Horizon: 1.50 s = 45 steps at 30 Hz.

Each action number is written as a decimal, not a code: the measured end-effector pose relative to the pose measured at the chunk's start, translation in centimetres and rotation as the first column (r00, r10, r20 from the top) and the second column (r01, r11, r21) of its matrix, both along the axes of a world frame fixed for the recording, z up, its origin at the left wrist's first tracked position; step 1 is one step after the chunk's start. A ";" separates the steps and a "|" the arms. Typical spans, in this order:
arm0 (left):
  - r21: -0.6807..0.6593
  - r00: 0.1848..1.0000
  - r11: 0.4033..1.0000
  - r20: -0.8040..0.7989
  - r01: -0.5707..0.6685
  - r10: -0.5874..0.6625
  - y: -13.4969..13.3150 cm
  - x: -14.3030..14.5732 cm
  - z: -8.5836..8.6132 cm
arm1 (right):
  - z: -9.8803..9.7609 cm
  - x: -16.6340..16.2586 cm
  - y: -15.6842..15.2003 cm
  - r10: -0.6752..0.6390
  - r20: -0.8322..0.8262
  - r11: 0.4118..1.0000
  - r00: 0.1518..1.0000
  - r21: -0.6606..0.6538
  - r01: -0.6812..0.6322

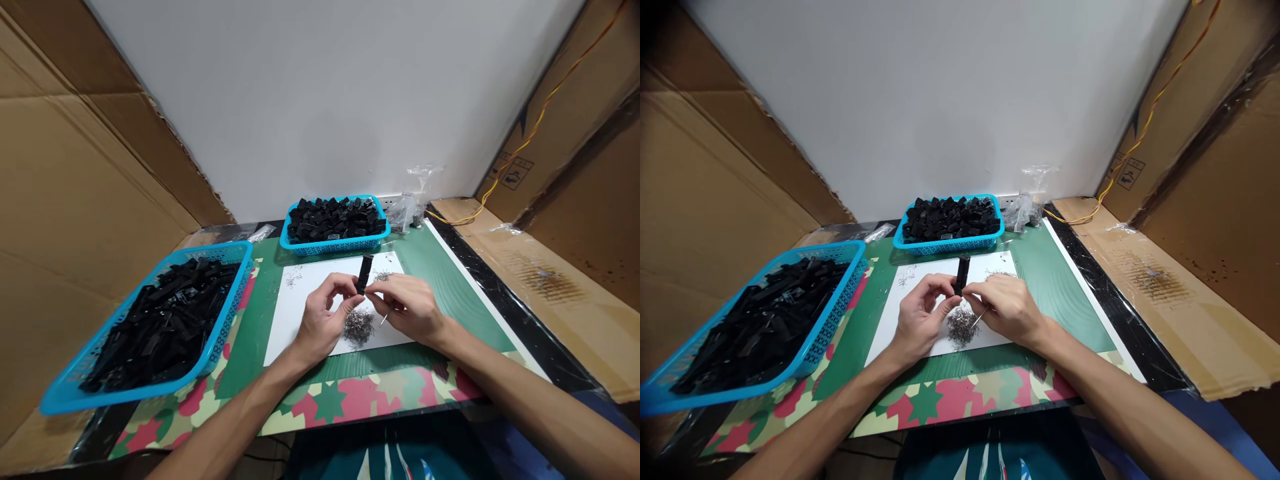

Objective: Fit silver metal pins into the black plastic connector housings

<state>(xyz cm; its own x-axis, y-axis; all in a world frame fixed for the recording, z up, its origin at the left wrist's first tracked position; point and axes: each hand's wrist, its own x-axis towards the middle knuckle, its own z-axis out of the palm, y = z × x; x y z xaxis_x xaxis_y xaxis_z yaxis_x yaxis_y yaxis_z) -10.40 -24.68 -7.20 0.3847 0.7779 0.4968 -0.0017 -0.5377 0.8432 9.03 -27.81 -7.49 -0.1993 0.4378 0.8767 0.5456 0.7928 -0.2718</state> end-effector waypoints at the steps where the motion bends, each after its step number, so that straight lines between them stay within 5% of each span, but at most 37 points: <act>1: -0.007 1.000 1.000 0.003 0.005 -0.005 0.0 0.0 0.0 | 0.0 0.0 0.0 0.002 -0.006 1.000 1.000 -0.002 -0.002; 8: -0.056 1.000 0.998 0.013 0.009 -0.009 0.2 -0.1 0.2 | 0.1 0.0 0.1 -0.008 -0.044 1.000 0.999 -0.016 0.007; 13: -0.045 1.000 0.999 0.010 -0.003 0.003 0.2 -0.1 0.2 | 0.1 0.2 0.0 -0.065 0.086 0.995 0.994 0.081 0.059; 27: 0.118 0.998 0.993 -0.067 -0.004 0.012 0.4 -0.2 0.2 | 0.3 0.7 -0.1 -0.142 0.282 0.984 0.949 0.143 0.104; 45: 0.120 0.995 0.991 -0.070 -0.060 0.068 0.5 -0.5 -0.1 | 0.8 0.9 -0.2 -0.152 0.314 0.985 0.937 0.128 0.117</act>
